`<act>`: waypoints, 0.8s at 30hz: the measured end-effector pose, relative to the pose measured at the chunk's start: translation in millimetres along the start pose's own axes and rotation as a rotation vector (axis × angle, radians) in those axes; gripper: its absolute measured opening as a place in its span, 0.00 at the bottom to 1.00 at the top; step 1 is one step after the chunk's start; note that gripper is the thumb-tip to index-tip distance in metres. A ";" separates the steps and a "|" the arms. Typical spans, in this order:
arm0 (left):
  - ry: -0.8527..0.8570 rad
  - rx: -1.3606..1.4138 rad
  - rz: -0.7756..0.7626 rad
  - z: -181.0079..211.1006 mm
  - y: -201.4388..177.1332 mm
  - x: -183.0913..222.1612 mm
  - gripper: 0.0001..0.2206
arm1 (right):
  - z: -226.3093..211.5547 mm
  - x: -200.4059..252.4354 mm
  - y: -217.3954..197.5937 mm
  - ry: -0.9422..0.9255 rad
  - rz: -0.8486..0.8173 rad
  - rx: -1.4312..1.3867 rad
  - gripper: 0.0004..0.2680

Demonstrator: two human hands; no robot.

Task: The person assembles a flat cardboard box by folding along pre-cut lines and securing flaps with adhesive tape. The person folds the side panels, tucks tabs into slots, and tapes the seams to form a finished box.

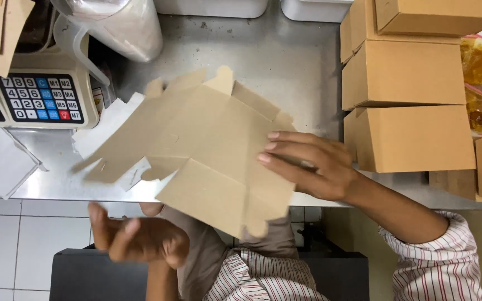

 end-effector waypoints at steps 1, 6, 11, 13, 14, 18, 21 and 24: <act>-0.002 -0.002 0.000 -0.4 -2.6 4.0 0.26 | 4.4 10.6 4.1 0.000 -0.002 -0.002 0.11; 0.241 -0.041 0.078 11.1 -13.1 23.8 0.24 | 1.4 16.4 -7.5 0.409 0.031 -0.445 0.09; 0.164 -0.143 -0.307 44.2 -6.5 11.3 0.17 | 19.0 52.5 29.0 0.709 0.153 -0.322 0.04; 0.145 -0.177 -0.353 51.5 5.4 -0.9 0.14 | 23.0 57.4 40.1 0.970 0.061 -0.339 0.14; 0.088 -0.192 -0.478 52.8 17.4 -10.9 0.13 | 23.9 49.2 44.1 0.930 0.081 -0.451 0.13; -0.087 -0.120 -0.784 47.6 66.4 -30.7 0.17 | 26.8 43.3 69.0 1.029 0.107 -0.870 0.13; -0.208 -0.060 -0.982 33.8 88.5 -10.5 0.23 | 33.5 40.9 77.3 1.056 0.105 -0.870 0.18; -0.205 -0.086 -1.095 29.3 97.0 2.0 0.25 | 42.2 42.8 77.4 1.115 0.101 -0.801 0.24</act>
Point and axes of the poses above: each hand's wrist, its own x-axis away from the middle knuckle, its own y-axis out of the palm, z = x × y, the point moved 4 cm from there along -x, towards the middle knuckle, and after that the axes turned 2 degrees about x, right-handed, at the moved point
